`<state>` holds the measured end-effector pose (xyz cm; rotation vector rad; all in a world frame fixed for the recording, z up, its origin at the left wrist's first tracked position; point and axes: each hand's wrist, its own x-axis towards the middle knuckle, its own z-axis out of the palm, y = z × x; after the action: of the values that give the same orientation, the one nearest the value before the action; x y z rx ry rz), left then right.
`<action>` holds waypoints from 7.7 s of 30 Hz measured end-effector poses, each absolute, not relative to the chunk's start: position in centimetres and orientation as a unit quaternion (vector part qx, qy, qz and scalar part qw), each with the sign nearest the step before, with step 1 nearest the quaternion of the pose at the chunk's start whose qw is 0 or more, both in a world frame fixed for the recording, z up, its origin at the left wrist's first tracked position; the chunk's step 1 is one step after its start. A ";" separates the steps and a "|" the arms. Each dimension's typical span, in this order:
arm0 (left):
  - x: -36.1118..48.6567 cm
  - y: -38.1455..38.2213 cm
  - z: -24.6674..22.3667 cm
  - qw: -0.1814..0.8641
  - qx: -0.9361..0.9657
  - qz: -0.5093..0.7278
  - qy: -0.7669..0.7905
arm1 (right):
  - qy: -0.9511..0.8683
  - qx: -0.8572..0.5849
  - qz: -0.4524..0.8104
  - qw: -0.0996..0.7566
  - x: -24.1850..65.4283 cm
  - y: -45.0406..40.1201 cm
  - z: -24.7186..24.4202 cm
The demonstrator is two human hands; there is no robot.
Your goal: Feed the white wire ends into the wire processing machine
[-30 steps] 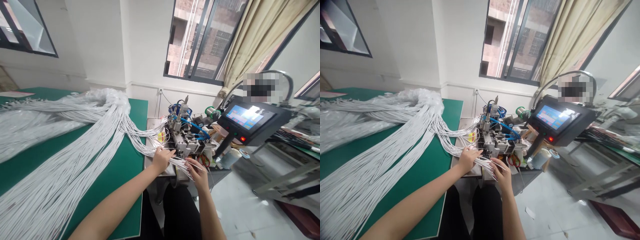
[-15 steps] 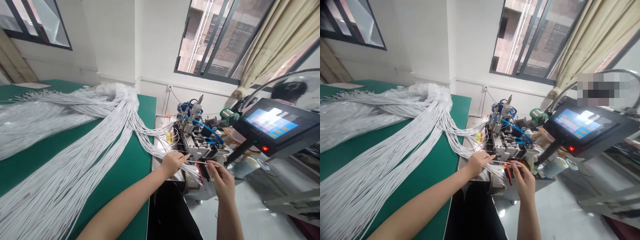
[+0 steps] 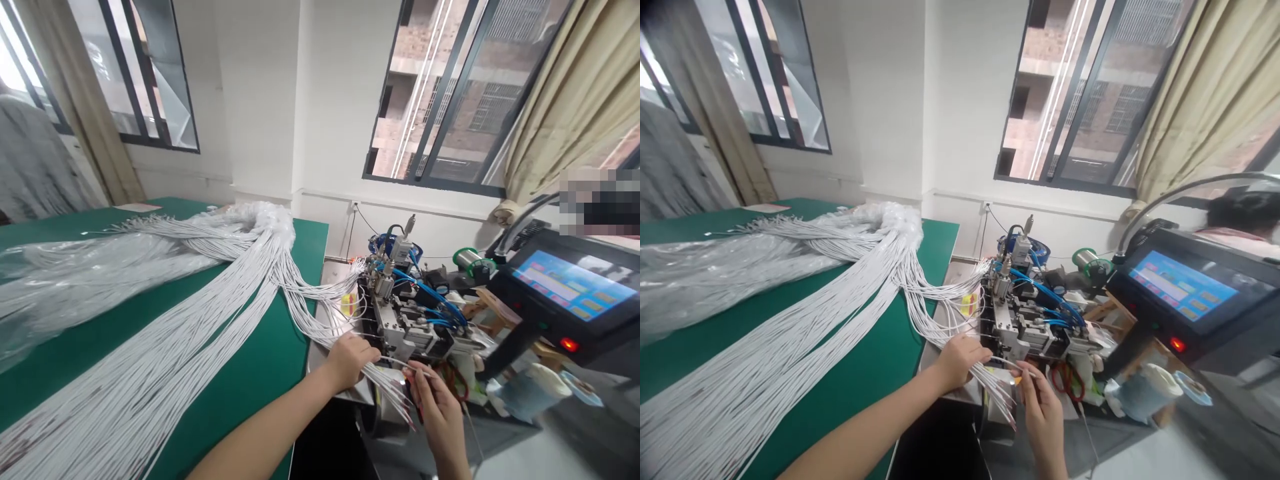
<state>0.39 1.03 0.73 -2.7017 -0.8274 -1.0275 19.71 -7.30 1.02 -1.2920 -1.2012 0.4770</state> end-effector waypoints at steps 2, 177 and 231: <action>0.4 1.1 0.7 0.069 -0.896 -0.335 -0.282 | -0.505 -0.576 0.211 0.607 19.1 -7.3 0.5; 0.1 0.0 0.1 0.056 -0.887 -0.342 -0.305 | -0.453 -0.504 0.441 0.588 21.2 -3.4 -0.1; -0.2 -0.3 0.5 0.054 -0.872 -0.318 -0.367 | -0.731 -0.499 0.232 0.403 20.2 -6.5 3.6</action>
<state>-0.22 -0.33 0.52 -2.6496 -1.1156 -0.9652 20.15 -6.53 3.61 -1.2620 -1.8474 0.5871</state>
